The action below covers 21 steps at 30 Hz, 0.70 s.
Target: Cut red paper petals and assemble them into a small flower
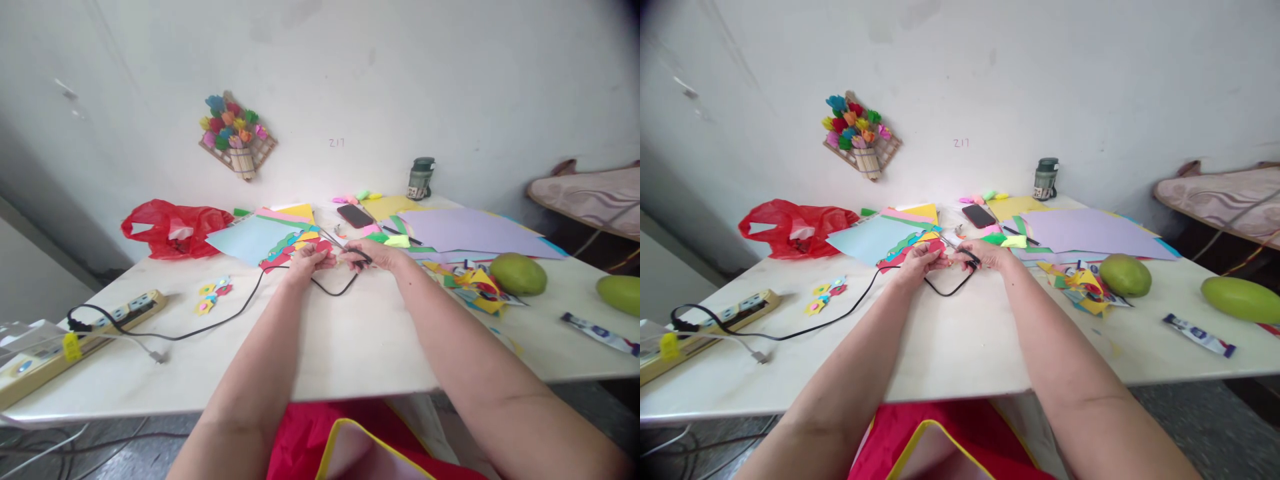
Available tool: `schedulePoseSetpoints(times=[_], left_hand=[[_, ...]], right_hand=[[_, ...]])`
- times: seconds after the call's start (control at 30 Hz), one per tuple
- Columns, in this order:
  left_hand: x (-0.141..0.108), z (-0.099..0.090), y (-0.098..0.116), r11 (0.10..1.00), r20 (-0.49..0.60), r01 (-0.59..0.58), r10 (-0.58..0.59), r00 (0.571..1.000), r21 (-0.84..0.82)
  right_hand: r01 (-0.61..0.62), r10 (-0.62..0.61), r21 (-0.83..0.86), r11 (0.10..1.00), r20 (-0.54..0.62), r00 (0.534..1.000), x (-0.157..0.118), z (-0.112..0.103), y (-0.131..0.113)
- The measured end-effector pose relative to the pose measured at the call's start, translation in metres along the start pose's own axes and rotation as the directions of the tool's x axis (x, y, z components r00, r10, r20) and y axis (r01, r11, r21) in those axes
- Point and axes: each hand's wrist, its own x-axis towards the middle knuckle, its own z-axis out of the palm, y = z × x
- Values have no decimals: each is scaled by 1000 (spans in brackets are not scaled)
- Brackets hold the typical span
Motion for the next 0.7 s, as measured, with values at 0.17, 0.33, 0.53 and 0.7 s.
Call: schedulePoseSetpoints(times=[0.17, 0.33, 0.53, 0.7], left_hand=[[0, 0, 0, 999, -16, 17, -16, 1000, 29], [0, -1, 0, 998, -23, 12, -11, 1000, 66], [-1, 3, 3, 994, 36, 25, -28, 999, 103], [-1, 3, 2, 989, 67, 17, -27, 997, 146]], right_hand=[[17, -17, 5, 1000, 13, 1000, 2, -3, 4], [57, -40, 66, 996, -227, 973, 10, 0, 8], [181, -106, 168, 969, -378, 920, 13, 10, 1], [200, -124, 182, 963, -361, 924, 14, 15, -4]])
